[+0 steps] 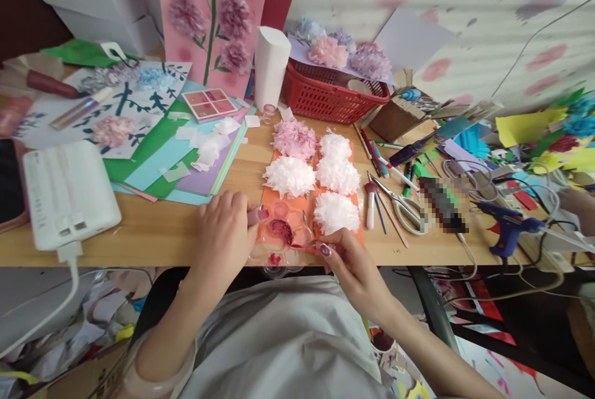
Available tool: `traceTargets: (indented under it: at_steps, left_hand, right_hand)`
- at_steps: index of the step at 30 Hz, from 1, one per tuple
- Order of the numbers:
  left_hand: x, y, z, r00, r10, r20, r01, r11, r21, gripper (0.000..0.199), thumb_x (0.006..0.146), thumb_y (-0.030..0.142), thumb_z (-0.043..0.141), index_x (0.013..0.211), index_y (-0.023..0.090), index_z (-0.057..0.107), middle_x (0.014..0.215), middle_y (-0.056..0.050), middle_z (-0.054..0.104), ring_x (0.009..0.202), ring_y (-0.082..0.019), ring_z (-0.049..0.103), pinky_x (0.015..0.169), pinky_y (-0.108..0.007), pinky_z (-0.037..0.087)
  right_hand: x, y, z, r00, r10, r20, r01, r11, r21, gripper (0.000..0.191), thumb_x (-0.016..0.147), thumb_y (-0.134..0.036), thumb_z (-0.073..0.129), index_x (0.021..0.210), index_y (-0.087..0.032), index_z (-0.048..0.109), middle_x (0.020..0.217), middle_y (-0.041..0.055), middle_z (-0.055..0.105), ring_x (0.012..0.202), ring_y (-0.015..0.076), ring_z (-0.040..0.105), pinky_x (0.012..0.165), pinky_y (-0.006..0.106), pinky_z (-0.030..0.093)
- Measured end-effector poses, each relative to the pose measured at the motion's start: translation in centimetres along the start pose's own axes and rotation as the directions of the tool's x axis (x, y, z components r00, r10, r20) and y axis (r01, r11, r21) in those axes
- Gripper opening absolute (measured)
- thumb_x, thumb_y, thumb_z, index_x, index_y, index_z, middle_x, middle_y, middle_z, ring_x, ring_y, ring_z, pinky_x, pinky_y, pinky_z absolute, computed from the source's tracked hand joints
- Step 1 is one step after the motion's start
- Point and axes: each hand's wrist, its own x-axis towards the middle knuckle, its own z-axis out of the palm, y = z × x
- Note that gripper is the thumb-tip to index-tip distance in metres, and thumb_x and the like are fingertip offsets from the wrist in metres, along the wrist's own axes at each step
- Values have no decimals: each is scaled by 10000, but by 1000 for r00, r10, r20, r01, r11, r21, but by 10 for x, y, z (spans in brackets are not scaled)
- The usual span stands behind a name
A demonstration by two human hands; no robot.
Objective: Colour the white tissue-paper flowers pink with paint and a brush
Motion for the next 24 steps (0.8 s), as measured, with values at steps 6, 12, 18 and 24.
traceTargets:
  at_steps: [6,12,18,24]
  left_hand:
    - [2,-7,2,999,-13,-34,10,995,-97,171,905,228,543,771,241,437,866,-72,652,917,-284,621,769,-396,407]
    - [2,-16,-3,993,-95,-71,60,918,-393,224,914,302,463,719,260,360,633,13,555,640,-191,546,653,-323,365]
    - [0,-21,-1,986,-147,-81,83,846,-527,219,883,339,481,716,259,363,615,22,571,588,-166,515,638,-296,362]
    - [1,-22,3,984,-162,-75,100,848,-521,197,857,367,492,726,260,392,628,9,612,582,-181,543,637,-308,381]
  right_hand:
    - [1,-8,8,996,-40,74,40,999,-2,177,1040,-359,413,994,-206,490,668,-32,521,571,129,471,520,250,384]
    - [7,-16,17,994,-10,110,24,991,-134,124,1023,-304,389,969,-217,457,645,-35,534,530,139,453,498,258,370]
    - [9,-18,27,998,-20,65,35,971,-236,105,1008,-279,396,956,-214,461,650,-16,575,530,147,522,516,252,398]
    - [11,-19,31,996,-76,38,85,944,-319,111,987,-244,407,882,-227,439,607,-37,542,495,128,465,497,231,340]
